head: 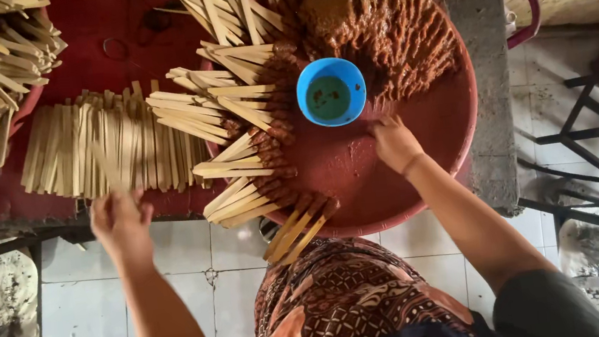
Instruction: The person repeatedly picks up thin wooden sticks, rolls them in a reddish-brown paste in a large red basin, and places them back into the basin. The process is continuous and repetitive throughout the clip.
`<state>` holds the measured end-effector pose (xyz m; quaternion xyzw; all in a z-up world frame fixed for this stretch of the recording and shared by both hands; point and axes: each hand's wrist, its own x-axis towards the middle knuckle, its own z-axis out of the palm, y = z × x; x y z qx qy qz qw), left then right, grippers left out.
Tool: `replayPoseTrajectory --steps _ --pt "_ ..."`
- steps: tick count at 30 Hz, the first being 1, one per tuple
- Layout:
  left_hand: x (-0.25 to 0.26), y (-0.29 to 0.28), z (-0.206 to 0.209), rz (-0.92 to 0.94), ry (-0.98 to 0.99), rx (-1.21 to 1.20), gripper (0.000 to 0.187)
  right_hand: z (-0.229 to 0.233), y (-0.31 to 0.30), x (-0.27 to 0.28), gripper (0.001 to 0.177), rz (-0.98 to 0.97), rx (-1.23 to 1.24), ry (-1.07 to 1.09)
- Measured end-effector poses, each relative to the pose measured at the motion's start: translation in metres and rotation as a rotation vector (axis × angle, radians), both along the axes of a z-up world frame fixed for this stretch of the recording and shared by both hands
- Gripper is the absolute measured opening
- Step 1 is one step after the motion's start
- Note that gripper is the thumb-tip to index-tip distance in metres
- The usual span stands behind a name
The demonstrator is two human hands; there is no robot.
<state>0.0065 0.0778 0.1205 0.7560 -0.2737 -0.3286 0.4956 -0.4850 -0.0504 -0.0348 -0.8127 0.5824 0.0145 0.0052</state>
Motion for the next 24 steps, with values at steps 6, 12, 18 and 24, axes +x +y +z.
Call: replayPoseTrajectory --steps 6,12,18,24 --pt "-0.032 0.046 0.0 0.115 0.448 -0.153 0.007 0.0 0.01 -0.041 0.029 0.057 -0.101 0.007" --pt "-0.154 0.047 0.042 0.007 0.491 -0.137 0.013 0.059 0.052 -0.015 0.029 0.09 0.203 -0.198" --pt "-0.26 0.047 -0.012 -0.343 0.873 -0.195 0.038 0.057 0.033 -0.025 0.019 -0.88 0.729 -2.177" --pt "-0.309 0.041 0.0 -0.432 1.108 -0.069 0.024 0.062 0.035 -0.025 0.022 -0.915 0.931 -2.289"
